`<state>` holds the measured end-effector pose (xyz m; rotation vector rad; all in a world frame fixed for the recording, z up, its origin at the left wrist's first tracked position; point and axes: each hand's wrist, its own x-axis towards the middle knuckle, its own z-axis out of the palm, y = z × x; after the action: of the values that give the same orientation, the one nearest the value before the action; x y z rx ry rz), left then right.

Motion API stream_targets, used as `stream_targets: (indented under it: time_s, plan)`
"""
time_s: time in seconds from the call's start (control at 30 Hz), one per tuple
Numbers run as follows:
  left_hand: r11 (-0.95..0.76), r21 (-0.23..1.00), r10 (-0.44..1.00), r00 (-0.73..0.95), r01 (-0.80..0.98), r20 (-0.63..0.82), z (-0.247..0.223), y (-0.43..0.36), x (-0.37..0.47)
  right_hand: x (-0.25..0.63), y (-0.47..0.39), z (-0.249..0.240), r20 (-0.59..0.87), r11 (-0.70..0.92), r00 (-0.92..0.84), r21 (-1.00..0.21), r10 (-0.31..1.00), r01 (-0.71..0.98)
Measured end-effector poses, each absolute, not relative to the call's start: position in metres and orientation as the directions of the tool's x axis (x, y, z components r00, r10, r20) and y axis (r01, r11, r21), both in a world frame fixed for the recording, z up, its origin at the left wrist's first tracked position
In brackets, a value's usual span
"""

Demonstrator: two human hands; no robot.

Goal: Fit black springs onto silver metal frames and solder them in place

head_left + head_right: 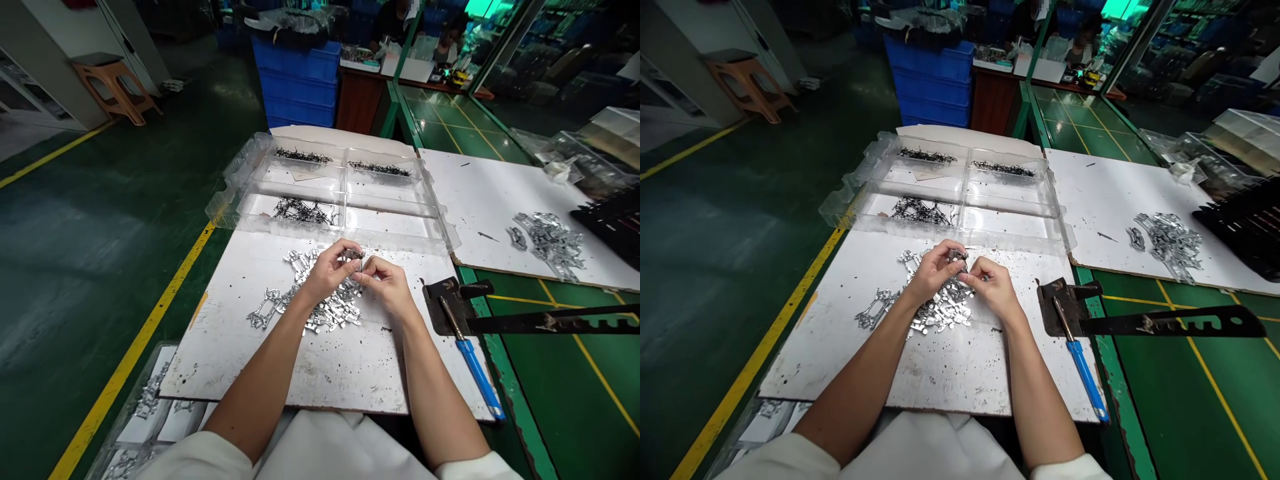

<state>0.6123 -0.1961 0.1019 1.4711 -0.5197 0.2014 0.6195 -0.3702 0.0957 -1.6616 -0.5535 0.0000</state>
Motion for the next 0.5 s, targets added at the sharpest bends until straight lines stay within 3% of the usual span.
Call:
stream_targets:
  time_s: [0.1,0.23,0.37,0.5]
  plan:
    - [0.124,0.911,-0.215,0.886,-0.393,0.411,0.1020,-0.1962,0.6116,0.6211,-0.3703,0.0951,0.288,-0.050,0.900,-0.946,0.328,0.321]
    - [0.081,0.949,-0.178,0.932,-0.305,0.314,0.0992,-0.1981,0.6111,0.6231,-0.3741,0.0959,0.305,-0.177,0.912,-0.916,0.276,0.360]
    - [0.029,0.957,-0.191,0.938,-0.289,0.289,0.0962,-0.1998,0.6098,0.6223,-0.3760,0.0970,0.517,-0.330,0.824,-0.755,0.231,0.566]
    - [-0.077,0.918,-0.233,0.902,-0.389,0.362,0.0955,-0.2027,0.6076,0.6197,-0.3743,0.0977,0.695,-0.382,0.672,-0.566,0.255,0.731]
